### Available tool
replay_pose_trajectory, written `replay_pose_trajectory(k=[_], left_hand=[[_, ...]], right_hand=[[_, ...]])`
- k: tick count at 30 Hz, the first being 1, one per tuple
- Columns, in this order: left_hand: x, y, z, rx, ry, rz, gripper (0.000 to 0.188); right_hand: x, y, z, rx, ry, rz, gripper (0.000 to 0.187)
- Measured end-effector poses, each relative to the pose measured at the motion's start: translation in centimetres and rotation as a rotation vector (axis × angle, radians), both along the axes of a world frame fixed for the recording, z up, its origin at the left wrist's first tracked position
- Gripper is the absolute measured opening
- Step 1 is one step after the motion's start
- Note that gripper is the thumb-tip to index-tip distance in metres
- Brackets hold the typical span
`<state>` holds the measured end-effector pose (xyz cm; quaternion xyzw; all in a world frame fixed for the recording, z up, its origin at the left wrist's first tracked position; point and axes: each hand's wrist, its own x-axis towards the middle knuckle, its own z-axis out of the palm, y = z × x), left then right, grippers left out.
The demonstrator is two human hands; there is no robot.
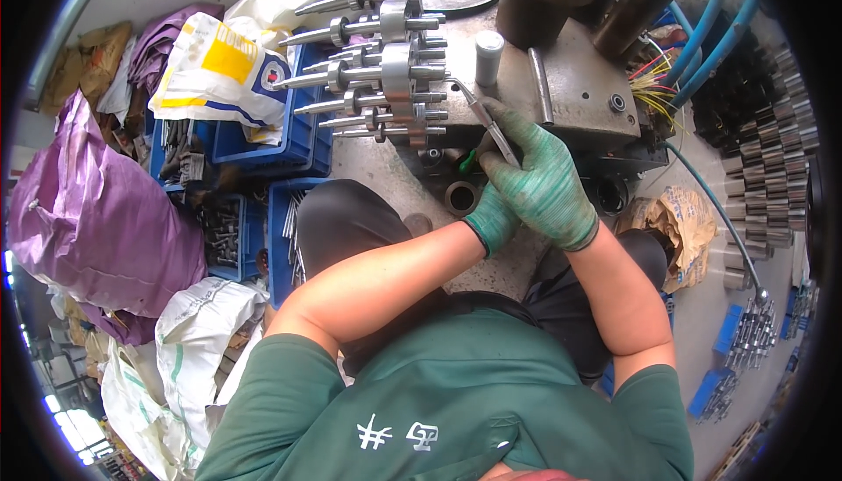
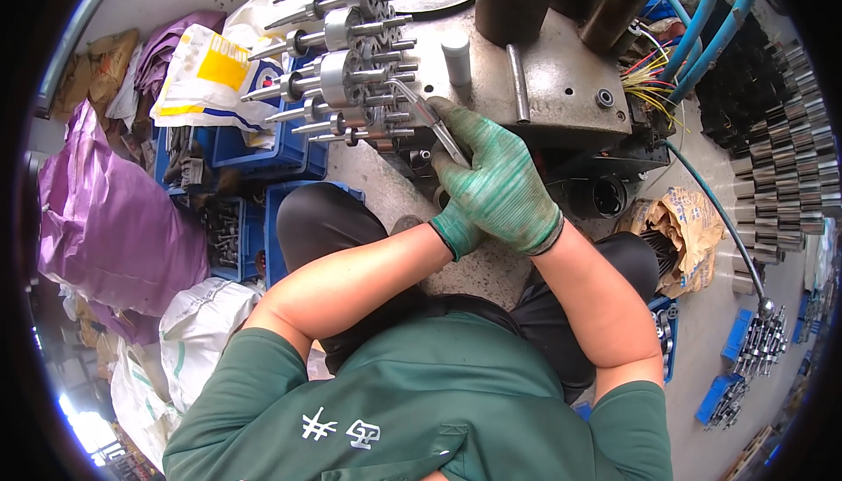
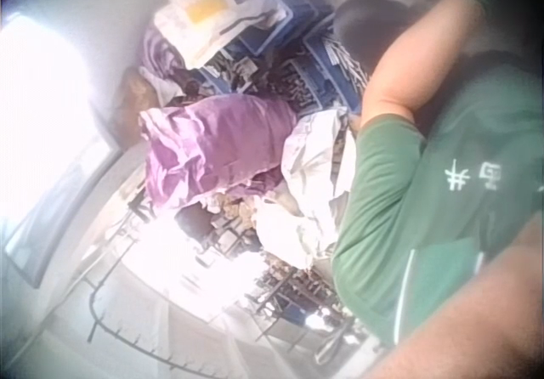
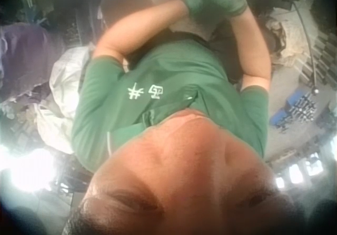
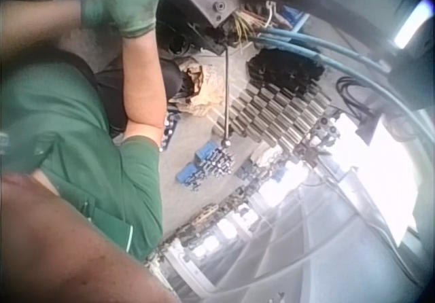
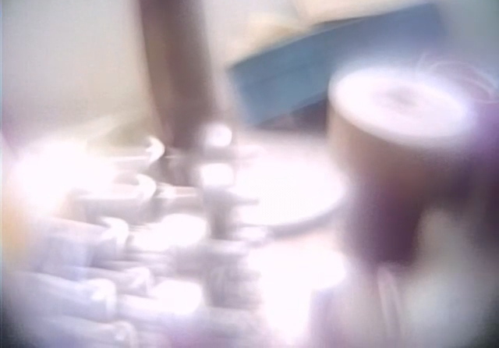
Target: The person assembles metal components by placing round metal pieces onto a vertical rod and using a handheld metal tool to fit smaller pins or parts into the assembly.
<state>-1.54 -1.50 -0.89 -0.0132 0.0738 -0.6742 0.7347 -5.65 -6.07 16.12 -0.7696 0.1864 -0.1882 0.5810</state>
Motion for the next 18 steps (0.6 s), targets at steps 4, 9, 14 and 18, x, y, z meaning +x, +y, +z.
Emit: replay_pose_trajectory(k=[4, 9, 14, 18], left_hand=[[-0.5, -0.8, -1.9, -0.234, 0.240, 0.013, 0.047], [-1.0, -1.6, -2.1, -0.483, 0.130, 0.090, 0.048], [-0.6, -0.4, 1.3, -0.045, -0.244, 0.101, 0.045], [-1.0, -1.5, -0.8, -0.419, 0.259, 0.111, 0.044]], right_hand=[[-0.1, -0.8, 0.5, -0.031, 0.027, 0.020, 0.056], [0.2, -1.0, 1.3, 0.007, 0.068, 0.057, 0.056], [0.2, -0.8, 1.2, -0.024, 0.060, 0.054, 0.060], [0.6, -0.3, 0.9, -0.049, 0.030, 0.050, 0.058]])
